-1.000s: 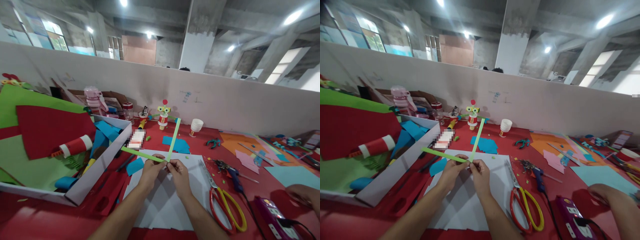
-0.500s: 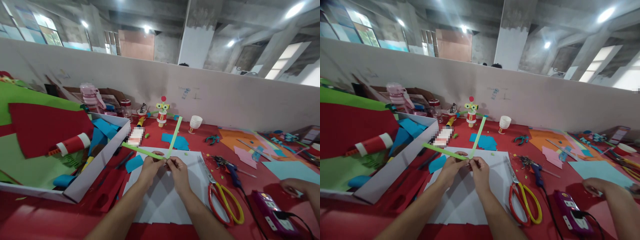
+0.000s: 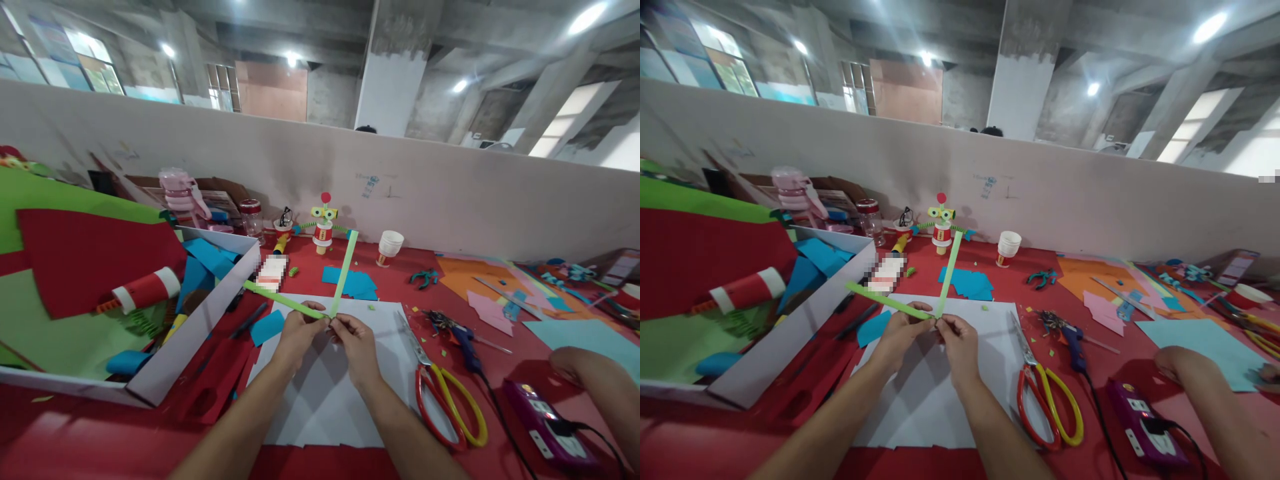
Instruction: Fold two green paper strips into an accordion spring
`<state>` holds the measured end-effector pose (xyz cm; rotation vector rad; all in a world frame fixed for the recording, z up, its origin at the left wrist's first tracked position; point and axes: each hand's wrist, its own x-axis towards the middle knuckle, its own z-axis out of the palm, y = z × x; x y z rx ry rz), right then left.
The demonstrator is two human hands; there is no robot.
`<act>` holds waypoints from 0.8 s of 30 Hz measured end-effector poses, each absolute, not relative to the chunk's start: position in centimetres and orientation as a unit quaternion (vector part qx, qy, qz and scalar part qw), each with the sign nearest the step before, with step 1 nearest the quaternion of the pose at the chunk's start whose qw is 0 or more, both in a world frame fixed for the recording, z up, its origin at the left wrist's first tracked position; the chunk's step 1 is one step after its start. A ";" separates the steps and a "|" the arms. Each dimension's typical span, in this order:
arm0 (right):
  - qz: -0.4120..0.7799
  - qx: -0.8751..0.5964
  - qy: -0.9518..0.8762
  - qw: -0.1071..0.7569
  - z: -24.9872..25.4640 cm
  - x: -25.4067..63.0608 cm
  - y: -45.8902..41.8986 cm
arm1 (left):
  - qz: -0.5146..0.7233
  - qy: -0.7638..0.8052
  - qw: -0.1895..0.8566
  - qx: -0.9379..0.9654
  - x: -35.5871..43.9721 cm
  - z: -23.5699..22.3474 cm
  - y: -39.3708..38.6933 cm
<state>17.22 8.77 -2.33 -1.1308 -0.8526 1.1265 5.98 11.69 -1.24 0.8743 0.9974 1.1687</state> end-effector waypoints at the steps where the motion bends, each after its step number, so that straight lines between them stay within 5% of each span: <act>1: 0.492 -0.490 -0.370 0.617 -2.3 17.2 8.8 | 0.514 0.437 0.634 0.378 6.0 -1.2 11.7; 24: 0.548 -0.444 -0.303 0.641 -1.1 17.5 9.0 | 0.486 0.390 0.697 0.355 5.1 -0.9 12.1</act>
